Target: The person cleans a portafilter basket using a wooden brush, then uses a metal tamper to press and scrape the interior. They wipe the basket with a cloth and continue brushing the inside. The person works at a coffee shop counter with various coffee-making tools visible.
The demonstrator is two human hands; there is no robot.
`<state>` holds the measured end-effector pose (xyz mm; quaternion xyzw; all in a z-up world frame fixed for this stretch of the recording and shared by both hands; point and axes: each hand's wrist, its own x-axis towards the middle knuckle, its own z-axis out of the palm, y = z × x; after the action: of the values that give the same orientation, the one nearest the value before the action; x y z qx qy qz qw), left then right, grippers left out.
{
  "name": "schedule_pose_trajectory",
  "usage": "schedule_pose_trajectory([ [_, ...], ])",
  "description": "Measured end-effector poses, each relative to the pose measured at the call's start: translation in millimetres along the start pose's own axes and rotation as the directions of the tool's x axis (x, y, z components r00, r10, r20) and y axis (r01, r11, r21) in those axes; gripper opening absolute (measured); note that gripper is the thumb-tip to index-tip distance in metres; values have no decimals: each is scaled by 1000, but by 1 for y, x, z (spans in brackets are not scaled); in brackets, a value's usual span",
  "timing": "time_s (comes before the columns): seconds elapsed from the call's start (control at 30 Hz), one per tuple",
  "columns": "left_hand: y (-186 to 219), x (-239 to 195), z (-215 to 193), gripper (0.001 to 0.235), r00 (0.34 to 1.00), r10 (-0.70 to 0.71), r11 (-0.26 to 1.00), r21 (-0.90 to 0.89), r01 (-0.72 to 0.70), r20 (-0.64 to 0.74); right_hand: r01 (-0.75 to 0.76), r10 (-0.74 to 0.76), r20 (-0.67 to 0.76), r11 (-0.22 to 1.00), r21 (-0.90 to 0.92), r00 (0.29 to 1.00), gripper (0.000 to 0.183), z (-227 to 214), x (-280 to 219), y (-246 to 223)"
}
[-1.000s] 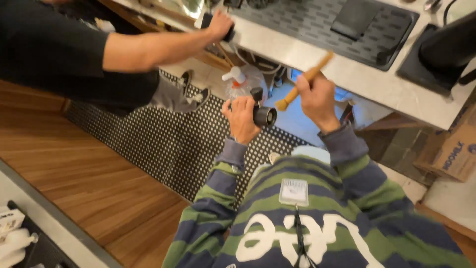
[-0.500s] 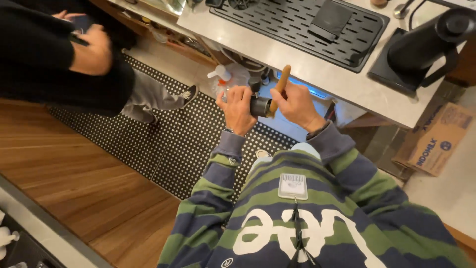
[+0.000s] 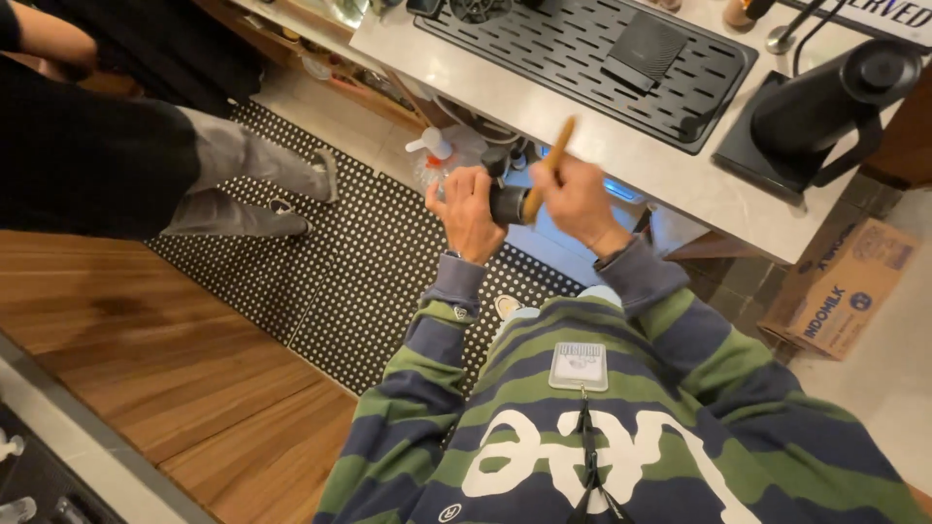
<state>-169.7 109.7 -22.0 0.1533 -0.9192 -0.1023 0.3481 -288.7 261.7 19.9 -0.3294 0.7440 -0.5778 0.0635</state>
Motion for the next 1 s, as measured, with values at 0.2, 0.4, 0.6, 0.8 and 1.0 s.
schedule_pose_trajectory([
  [0.2, -11, -13, 11, 69, 999, -18, 996, -93, 14, -40, -39, 202, -166, 740, 671, 965, 28, -31, 16, 3],
  [0.4, 12, 18, -18, 53, 982, 6, 990, -136, -32, -187, -140, 128, 60, 838, 527, 990, 22, -19, -5, -28],
  [0.6, 7, 14, -14, 59, 978, -108, 970, -235, 65, -176, -36, 191, -214, 822, 568, 958, 39, -60, -3, -56],
  [0.8, 39, 38, -64, 48, 985, -151, 859, -504, 90, -82, -52, 54, 17, 771, 635, 998, 26, -26, -12, -73],
  [1.0, 31, 30, -34, 43, 964, -219, 909, -391, 146, -149, 151, -53, -184, 805, 573, 982, 23, -48, -5, -85],
])
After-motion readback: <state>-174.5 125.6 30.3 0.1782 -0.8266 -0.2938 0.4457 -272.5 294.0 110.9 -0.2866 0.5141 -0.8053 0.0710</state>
